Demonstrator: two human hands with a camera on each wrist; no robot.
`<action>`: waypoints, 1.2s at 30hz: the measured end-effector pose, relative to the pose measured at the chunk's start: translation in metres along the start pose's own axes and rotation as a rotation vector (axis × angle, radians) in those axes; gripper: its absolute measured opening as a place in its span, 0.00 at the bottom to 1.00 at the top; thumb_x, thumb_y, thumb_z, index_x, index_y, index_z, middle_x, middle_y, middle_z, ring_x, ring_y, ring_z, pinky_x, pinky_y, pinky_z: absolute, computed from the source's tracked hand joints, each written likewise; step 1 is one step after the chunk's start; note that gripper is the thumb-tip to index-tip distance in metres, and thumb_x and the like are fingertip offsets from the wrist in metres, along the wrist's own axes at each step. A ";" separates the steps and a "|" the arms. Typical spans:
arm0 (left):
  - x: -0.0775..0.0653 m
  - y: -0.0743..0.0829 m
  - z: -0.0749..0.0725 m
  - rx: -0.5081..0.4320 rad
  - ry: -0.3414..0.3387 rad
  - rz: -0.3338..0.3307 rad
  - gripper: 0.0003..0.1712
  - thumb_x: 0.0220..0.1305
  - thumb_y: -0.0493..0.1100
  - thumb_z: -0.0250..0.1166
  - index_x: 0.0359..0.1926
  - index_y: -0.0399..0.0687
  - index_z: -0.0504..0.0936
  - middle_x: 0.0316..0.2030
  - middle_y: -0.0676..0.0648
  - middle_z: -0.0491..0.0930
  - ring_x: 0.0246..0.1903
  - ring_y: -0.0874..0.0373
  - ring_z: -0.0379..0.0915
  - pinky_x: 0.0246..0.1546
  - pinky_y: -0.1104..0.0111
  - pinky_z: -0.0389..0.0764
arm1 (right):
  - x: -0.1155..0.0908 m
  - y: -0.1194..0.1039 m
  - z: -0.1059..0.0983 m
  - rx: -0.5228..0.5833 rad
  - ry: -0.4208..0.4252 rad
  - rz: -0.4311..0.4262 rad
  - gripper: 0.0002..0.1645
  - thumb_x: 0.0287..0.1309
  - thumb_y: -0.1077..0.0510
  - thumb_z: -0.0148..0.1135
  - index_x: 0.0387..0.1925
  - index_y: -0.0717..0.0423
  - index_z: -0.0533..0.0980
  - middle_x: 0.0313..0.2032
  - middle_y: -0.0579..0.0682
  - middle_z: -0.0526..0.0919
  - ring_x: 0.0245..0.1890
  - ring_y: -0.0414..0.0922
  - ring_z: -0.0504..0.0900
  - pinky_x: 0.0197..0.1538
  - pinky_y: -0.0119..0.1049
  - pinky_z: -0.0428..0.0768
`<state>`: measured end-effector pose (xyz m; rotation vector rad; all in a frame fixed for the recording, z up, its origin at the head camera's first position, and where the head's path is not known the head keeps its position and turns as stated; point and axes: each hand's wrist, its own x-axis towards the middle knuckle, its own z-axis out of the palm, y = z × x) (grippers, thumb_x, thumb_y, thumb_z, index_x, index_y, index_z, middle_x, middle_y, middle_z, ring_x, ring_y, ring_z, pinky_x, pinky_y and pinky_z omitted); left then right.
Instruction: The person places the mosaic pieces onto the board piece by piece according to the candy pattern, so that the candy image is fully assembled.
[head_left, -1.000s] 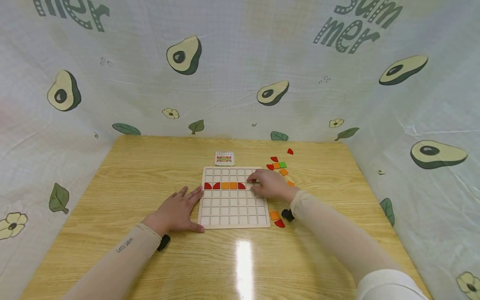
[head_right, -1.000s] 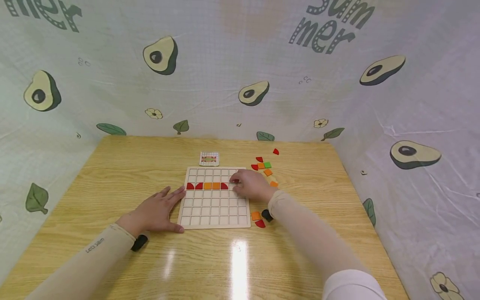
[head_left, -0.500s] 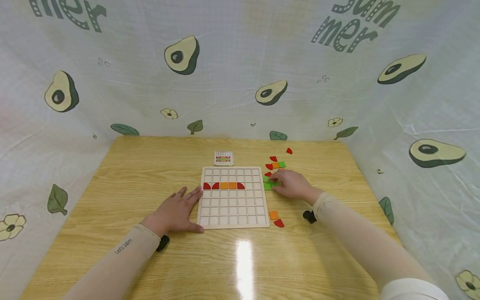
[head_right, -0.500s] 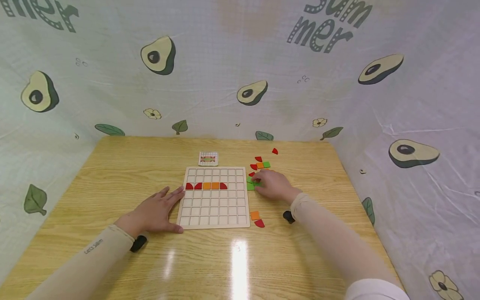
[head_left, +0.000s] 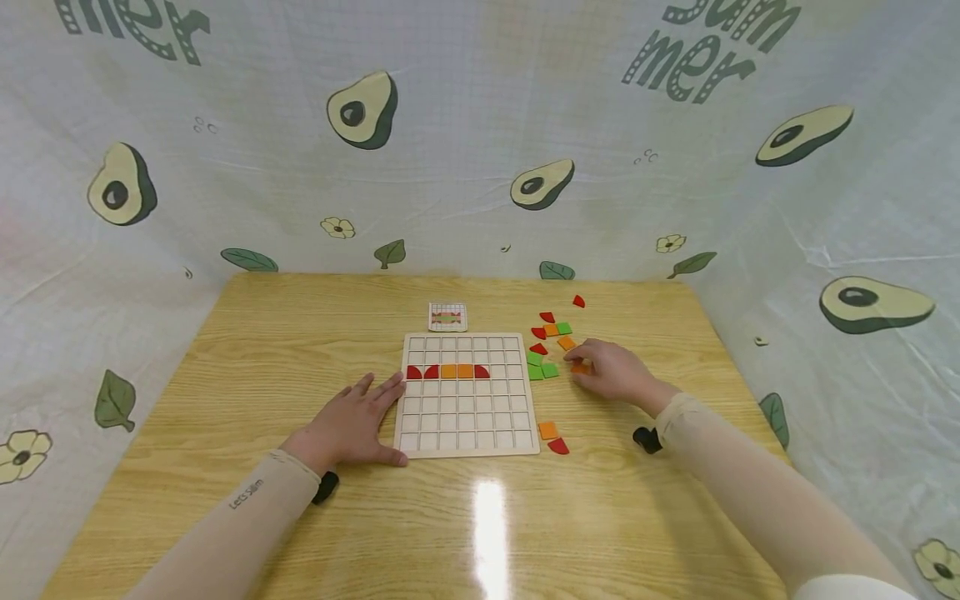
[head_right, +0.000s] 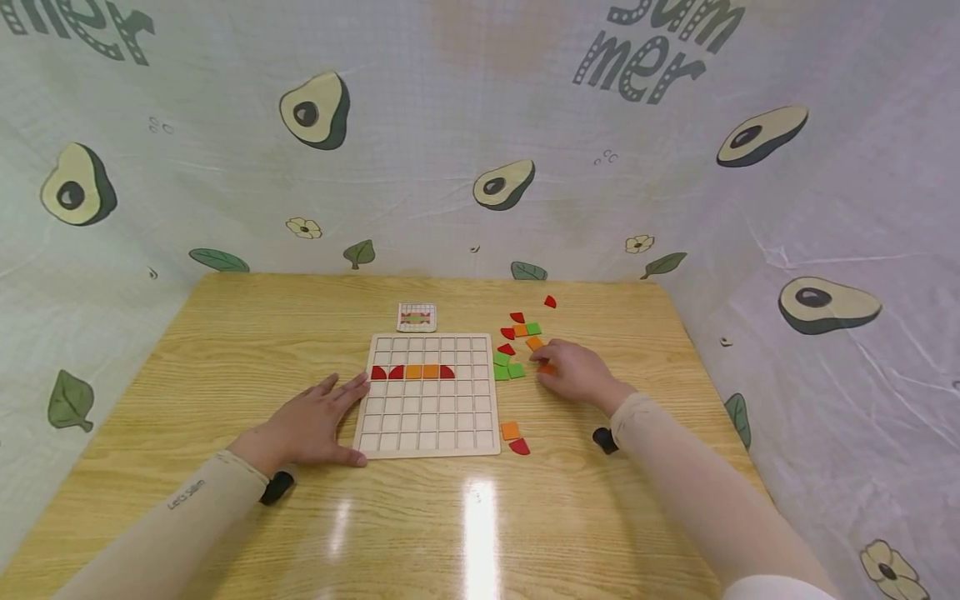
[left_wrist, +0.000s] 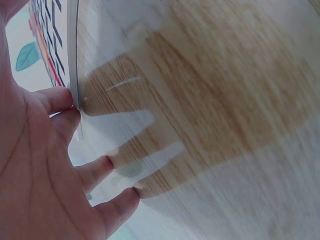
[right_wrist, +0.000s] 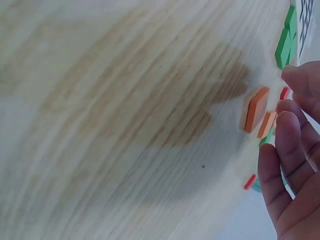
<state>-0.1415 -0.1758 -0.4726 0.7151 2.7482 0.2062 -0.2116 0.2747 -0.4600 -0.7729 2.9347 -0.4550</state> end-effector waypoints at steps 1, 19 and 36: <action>0.000 0.000 0.000 0.001 0.002 0.004 0.69 0.46 0.82 0.64 0.78 0.45 0.53 0.78 0.47 0.48 0.73 0.32 0.42 0.65 0.36 0.56 | -0.003 -0.001 0.000 -0.002 0.004 -0.007 0.19 0.58 0.57 0.71 0.51 0.55 0.82 0.39 0.49 0.81 0.24 0.40 0.69 0.31 0.37 0.73; -0.002 0.005 -0.007 0.007 -0.002 0.003 0.68 0.47 0.80 0.65 0.78 0.44 0.54 0.77 0.46 0.49 0.73 0.32 0.44 0.64 0.36 0.57 | -0.062 -0.053 0.022 -0.082 -0.052 -0.230 0.31 0.52 0.40 0.75 0.56 0.47 0.80 0.47 0.41 0.78 0.35 0.37 0.77 0.37 0.35 0.79; -0.004 0.006 -0.008 -0.004 0.011 0.008 0.67 0.47 0.78 0.67 0.78 0.43 0.55 0.77 0.45 0.50 0.72 0.30 0.45 0.64 0.36 0.58 | -0.056 -0.044 0.023 -0.162 -0.001 -0.093 0.30 0.56 0.42 0.71 0.57 0.51 0.79 0.46 0.45 0.81 0.33 0.39 0.79 0.33 0.36 0.79</action>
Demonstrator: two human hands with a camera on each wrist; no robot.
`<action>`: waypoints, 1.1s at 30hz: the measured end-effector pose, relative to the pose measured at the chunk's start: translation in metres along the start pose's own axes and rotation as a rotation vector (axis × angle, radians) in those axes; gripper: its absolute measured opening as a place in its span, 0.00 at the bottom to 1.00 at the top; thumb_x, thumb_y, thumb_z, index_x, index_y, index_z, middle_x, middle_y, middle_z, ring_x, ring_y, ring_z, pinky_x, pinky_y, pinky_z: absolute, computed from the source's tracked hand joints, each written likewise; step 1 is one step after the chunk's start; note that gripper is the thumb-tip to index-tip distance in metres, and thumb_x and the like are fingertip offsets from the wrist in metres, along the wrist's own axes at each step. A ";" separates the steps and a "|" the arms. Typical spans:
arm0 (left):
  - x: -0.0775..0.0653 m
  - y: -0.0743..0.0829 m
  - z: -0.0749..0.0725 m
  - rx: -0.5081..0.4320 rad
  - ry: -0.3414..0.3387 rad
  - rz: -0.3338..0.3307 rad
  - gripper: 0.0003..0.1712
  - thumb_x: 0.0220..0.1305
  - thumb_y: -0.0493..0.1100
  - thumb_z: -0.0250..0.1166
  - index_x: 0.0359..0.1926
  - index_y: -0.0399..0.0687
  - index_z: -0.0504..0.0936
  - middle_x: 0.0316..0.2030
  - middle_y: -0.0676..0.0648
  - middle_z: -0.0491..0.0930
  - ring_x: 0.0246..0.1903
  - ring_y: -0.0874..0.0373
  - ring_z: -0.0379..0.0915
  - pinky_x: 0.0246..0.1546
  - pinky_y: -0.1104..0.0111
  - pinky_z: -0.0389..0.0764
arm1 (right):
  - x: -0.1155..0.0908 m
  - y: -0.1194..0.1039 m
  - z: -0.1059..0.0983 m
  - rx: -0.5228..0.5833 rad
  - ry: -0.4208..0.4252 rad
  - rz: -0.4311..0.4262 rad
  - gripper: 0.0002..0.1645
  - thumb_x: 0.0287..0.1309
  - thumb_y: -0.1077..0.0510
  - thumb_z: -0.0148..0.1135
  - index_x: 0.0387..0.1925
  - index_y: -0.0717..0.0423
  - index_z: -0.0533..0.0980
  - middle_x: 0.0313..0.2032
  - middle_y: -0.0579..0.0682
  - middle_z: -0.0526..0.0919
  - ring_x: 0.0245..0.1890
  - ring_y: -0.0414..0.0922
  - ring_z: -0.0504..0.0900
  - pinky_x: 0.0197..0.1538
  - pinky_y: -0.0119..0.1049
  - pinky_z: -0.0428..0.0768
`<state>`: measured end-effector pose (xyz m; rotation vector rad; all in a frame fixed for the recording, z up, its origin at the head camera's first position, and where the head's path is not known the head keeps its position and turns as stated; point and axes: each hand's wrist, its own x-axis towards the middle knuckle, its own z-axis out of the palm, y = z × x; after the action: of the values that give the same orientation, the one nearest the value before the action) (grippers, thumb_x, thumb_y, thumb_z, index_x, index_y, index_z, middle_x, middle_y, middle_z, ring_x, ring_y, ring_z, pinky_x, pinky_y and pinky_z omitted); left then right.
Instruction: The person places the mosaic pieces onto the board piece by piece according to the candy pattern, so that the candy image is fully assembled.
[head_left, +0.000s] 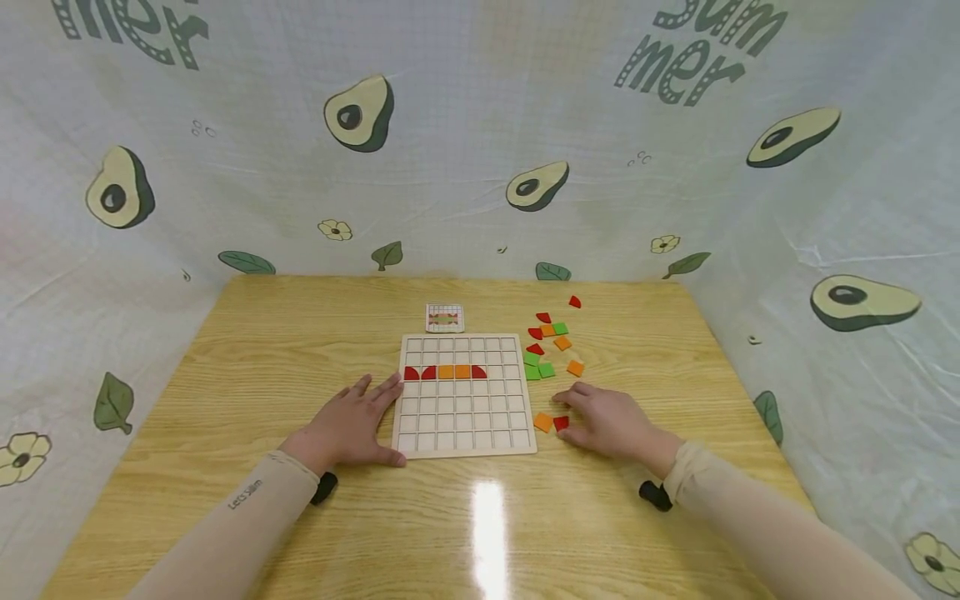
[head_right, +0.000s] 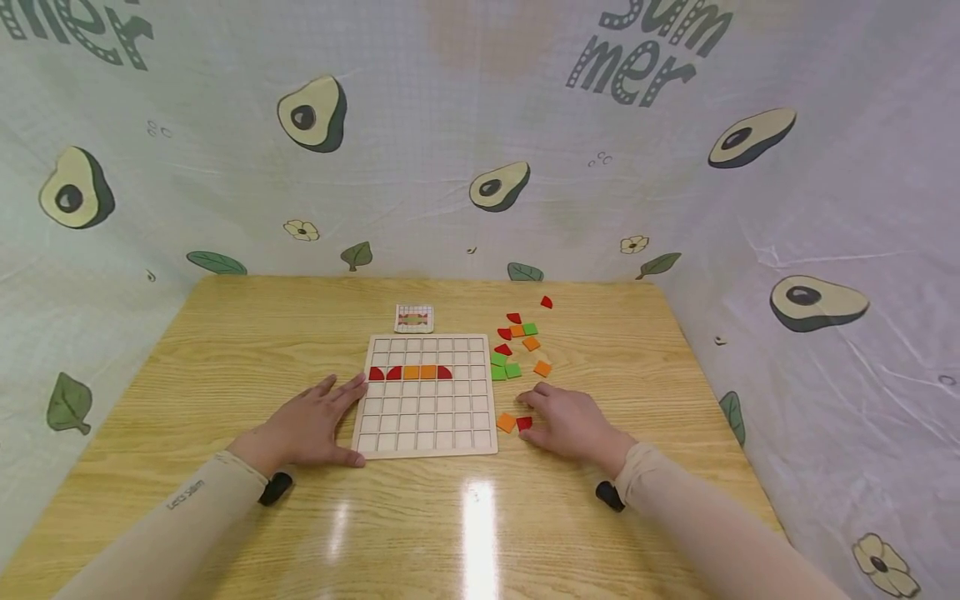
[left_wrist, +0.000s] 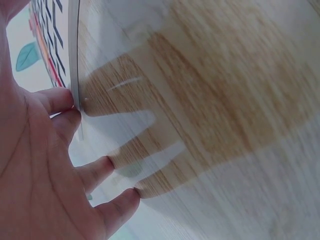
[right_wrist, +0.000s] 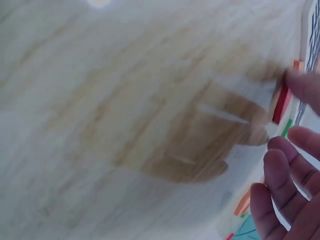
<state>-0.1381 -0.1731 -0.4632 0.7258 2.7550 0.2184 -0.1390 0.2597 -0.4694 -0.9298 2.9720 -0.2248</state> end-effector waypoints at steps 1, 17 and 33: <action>0.000 0.000 0.000 0.000 0.000 -0.001 0.67 0.48 0.78 0.67 0.78 0.43 0.55 0.77 0.45 0.50 0.72 0.30 0.45 0.64 0.36 0.58 | 0.000 0.000 0.001 -0.002 0.004 0.003 0.28 0.56 0.45 0.71 0.56 0.52 0.80 0.46 0.45 0.81 0.33 0.39 0.79 0.32 0.36 0.78; 0.001 0.000 0.001 0.000 -0.007 0.005 0.67 0.48 0.79 0.66 0.78 0.43 0.55 0.77 0.44 0.50 0.72 0.30 0.45 0.64 0.36 0.58 | 0.009 0.000 0.003 0.003 0.074 0.033 0.22 0.56 0.53 0.72 0.52 0.52 0.81 0.40 0.46 0.80 0.27 0.38 0.73 0.25 0.33 0.74; 0.003 -0.005 0.006 0.011 0.001 0.006 0.68 0.47 0.81 0.64 0.78 0.44 0.54 0.77 0.45 0.49 0.72 0.30 0.44 0.64 0.35 0.58 | 0.017 0.000 0.002 0.002 0.088 0.095 0.22 0.58 0.47 0.71 0.50 0.53 0.82 0.38 0.44 0.82 0.33 0.40 0.80 0.32 0.39 0.79</action>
<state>-0.1411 -0.1758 -0.4704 0.7371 2.7568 0.2056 -0.1529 0.2503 -0.4710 -0.7957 3.0861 -0.2727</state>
